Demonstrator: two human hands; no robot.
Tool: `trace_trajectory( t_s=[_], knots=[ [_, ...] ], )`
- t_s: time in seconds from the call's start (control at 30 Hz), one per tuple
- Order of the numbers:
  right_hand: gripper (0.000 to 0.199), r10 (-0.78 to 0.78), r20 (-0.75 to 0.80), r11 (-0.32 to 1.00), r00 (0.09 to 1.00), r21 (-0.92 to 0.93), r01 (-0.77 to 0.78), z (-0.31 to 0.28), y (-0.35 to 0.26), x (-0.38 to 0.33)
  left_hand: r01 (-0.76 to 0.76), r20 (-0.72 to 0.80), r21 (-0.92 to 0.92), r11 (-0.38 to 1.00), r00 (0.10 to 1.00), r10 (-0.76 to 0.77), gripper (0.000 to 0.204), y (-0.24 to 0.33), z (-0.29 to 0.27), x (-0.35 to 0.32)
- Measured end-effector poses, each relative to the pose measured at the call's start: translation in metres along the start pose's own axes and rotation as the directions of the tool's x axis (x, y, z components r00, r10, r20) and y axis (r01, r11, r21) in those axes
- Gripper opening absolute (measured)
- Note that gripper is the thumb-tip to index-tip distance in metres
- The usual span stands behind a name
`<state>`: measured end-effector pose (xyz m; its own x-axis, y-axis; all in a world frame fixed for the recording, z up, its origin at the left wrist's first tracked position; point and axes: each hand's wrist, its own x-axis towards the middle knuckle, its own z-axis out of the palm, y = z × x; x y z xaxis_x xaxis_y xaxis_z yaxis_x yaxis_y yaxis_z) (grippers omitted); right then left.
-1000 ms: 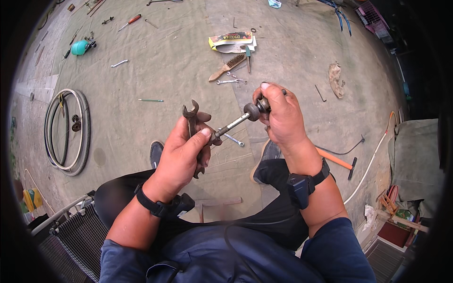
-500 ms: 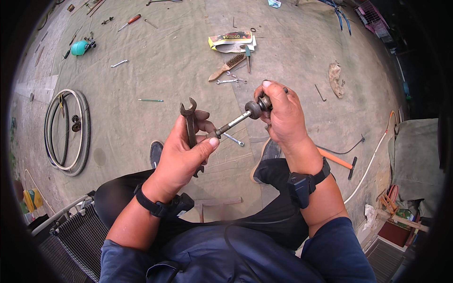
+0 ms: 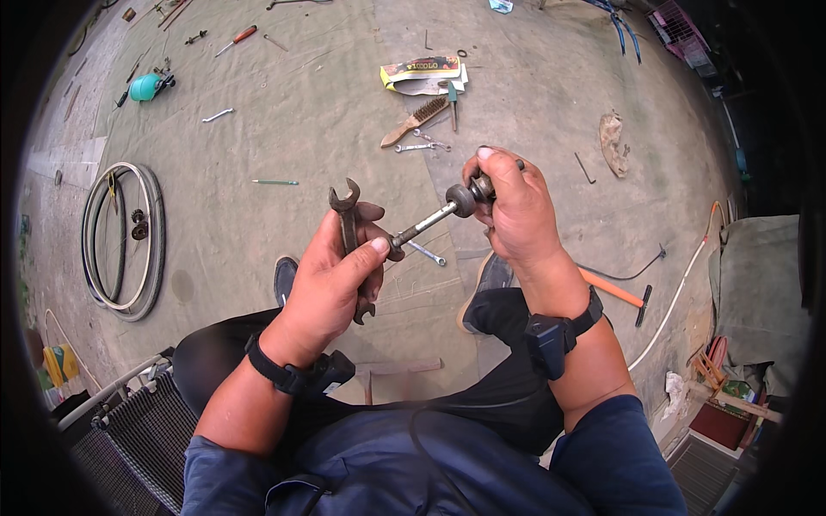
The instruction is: The person uses a wrench to tighten and loosen nuts on a threaded rod with a ball joint. They repeatedly adjust the nuts, remove one, and place it on the floor before reattaching it.
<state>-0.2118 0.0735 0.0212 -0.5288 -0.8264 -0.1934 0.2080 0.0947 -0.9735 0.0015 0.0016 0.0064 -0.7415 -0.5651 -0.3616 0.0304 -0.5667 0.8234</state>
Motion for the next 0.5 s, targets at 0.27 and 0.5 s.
trace_trajectory(
  t_s=[0.27,0.5],
  knots=[
    [0.036,0.012,0.005,1.000,1.000,0.014,-0.012,-0.001,-0.001,0.000,-0.106,-0.052,0.150,0.983,0.992,0.115,0.037,0.003,0.009,-0.003],
    [0.036,0.009,0.010,1.000,1.000,0.007,-0.009,-0.002,0.000,0.001,0.014,-0.046,0.040,0.999,0.999,-0.012,0.041,0.004,0.003,-0.001]
  ],
)
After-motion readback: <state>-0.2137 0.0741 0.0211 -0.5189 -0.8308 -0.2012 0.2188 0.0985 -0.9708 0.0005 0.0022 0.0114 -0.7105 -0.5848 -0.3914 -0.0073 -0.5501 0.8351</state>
